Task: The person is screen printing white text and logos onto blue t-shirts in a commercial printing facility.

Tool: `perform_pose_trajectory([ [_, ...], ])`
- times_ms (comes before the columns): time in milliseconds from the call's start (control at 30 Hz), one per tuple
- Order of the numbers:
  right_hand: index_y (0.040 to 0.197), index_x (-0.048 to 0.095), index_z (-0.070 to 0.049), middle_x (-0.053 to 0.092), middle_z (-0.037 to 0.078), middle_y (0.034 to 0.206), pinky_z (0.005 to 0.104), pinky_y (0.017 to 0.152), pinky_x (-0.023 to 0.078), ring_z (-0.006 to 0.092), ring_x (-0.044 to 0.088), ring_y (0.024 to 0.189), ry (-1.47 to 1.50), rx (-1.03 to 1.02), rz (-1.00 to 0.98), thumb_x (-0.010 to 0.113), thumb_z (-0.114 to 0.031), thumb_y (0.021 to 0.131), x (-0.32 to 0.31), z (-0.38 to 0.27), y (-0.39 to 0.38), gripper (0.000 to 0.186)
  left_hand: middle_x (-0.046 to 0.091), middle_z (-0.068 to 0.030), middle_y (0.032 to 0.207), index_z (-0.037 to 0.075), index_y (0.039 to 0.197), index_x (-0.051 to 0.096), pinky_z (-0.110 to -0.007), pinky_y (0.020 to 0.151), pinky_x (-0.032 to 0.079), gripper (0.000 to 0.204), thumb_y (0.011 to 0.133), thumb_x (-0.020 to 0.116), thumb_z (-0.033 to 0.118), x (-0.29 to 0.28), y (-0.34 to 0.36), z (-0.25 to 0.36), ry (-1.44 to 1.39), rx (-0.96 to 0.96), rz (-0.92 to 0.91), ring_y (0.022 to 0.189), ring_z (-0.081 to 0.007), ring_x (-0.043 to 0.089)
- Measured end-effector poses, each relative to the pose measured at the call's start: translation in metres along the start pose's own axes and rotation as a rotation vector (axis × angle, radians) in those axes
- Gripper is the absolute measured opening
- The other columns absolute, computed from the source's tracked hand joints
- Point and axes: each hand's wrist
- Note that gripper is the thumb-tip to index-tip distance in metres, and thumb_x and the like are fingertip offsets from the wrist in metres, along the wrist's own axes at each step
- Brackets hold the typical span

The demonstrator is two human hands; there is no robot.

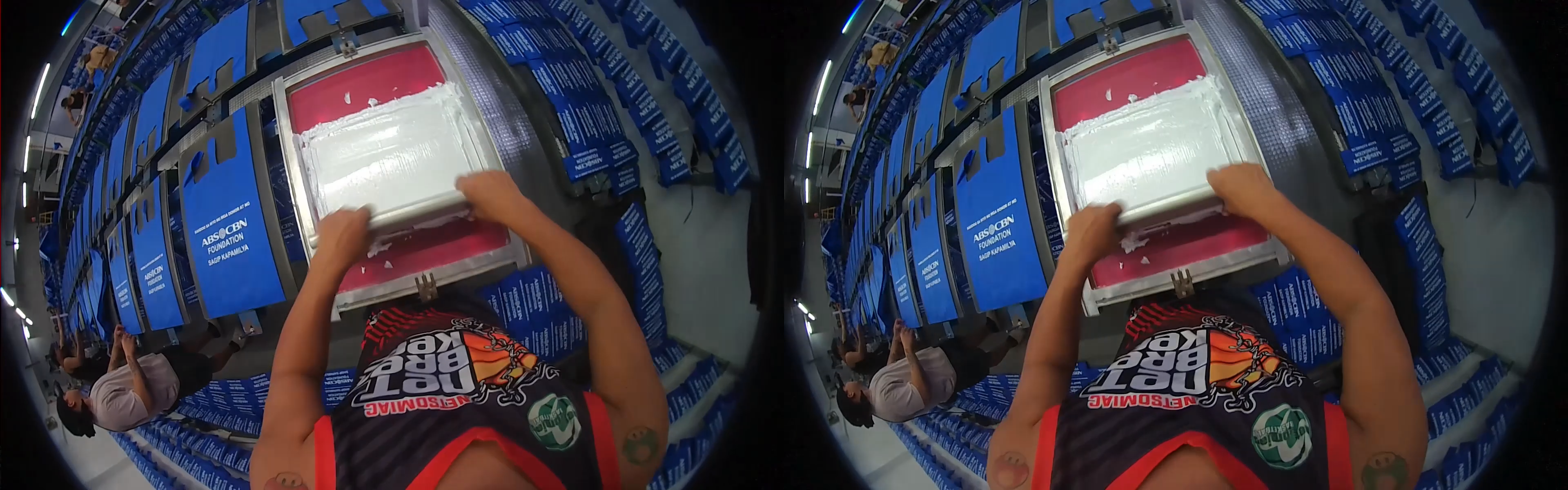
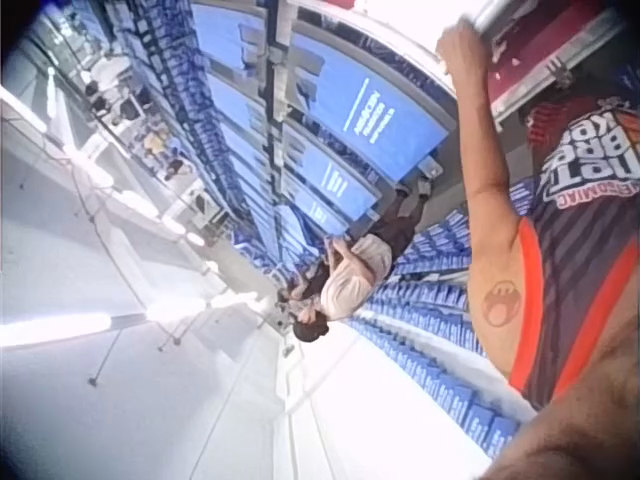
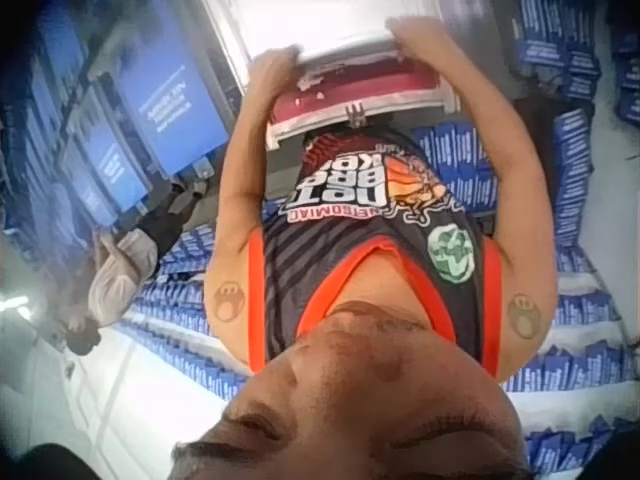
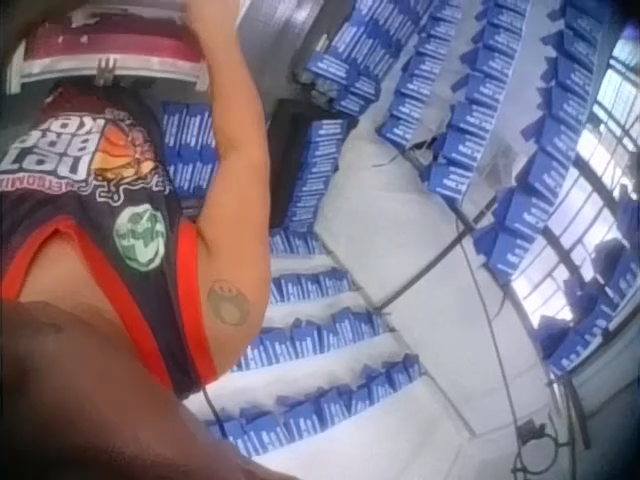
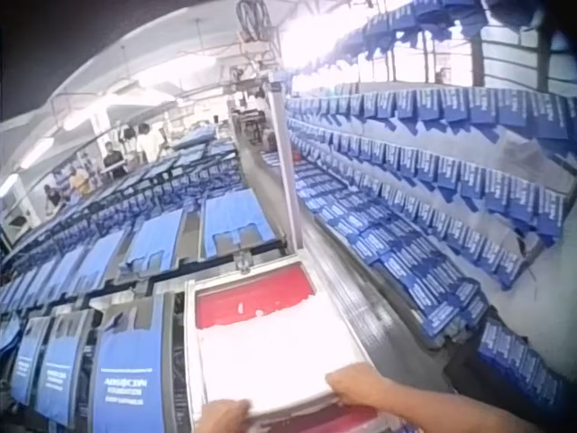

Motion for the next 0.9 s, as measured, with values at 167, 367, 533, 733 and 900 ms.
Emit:
perform_pose_trajectory([
  [167, 0.076, 0.061, -0.009, 0.063, 0.011, 0.066, 0.0427, 0.057, 0.053, 0.0298, 0.066, 0.065, 0.031, 0.269, -0.145, 0.056, -0.011, 0.078, 0.037, -0.013, -0.026, 0.005, 0.066, -0.0126, 0.072, 0.010, 0.085, 0.068, -0.048, 0.097, 0.041, 0.022, 0.063, 0.068, 0.010, 0.063, -0.051, -0.052, 0.024, -0.026, 0.313, 0.072, -0.0277, 0.066],
  [367, 0.083, 0.065, -0.011, 0.067, 0.014, 0.077, 0.0437, 0.062, 0.053, 0.0311, 0.068, 0.074, -0.135, 0.255, -0.234, 0.057, -0.015, 0.078, 0.046, 0.089, 0.123, 0.010, 0.065, -0.0193, 0.071, 0.005, 0.078, 0.065, -0.046, 0.072, 0.052, 0.019, 0.067, 0.069, 0.020, -0.030, 0.116, -0.117, 0.011, -0.098, 0.260, 0.071, -0.0355, 0.065],
  [533, 0.084, 0.066, -0.012, 0.067, 0.015, 0.079, 0.0476, 0.065, 0.053, 0.0339, 0.067, 0.075, 0.100, 0.388, -0.438, 0.061, -0.012, 0.069, 0.012, 0.013, 0.008, 0.015, 0.068, -0.0145, 0.076, 0.013, 0.094, 0.073, -0.046, 0.083, 0.051, 0.033, 0.061, 0.077, 0.015, 0.015, -0.008, -0.058, 0.085, -0.142, 0.072, 0.086, -0.0337, 0.066],
  [733, 0.073, 0.064, -0.011, 0.066, 0.013, 0.071, 0.0443, 0.055, 0.052, 0.0305, 0.067, 0.066, -0.101, 0.353, -0.143, 0.055, -0.016, 0.077, 0.037, 0.068, 0.084, 0.011, 0.068, -0.0156, 0.077, 0.008, 0.084, 0.070, -0.042, 0.069, 0.053, 0.023, 0.062, 0.071, 0.013, 0.009, 0.081, -0.092, 0.063, -0.174, 0.254, 0.074, -0.0322, 0.067],
  [900, 0.086, 0.067, -0.011, 0.068, 0.014, 0.082, 0.0456, 0.067, 0.053, 0.0321, 0.067, 0.079, -0.045, 0.341, -0.388, 0.061, -0.018, 0.073, 0.024, 0.082, 0.114, 0.016, 0.066, -0.0168, 0.073, 0.009, 0.086, 0.068, -0.045, 0.061, 0.051, 0.024, 0.068, 0.073, 0.025, -0.025, 0.097, -0.105, 0.085, -0.142, 0.073, 0.070, -0.0361, 0.066],
])
Point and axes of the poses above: each hand's wrist, its own y-axis towards the middle knuckle, its own x-axis out of the palm, z = x × y
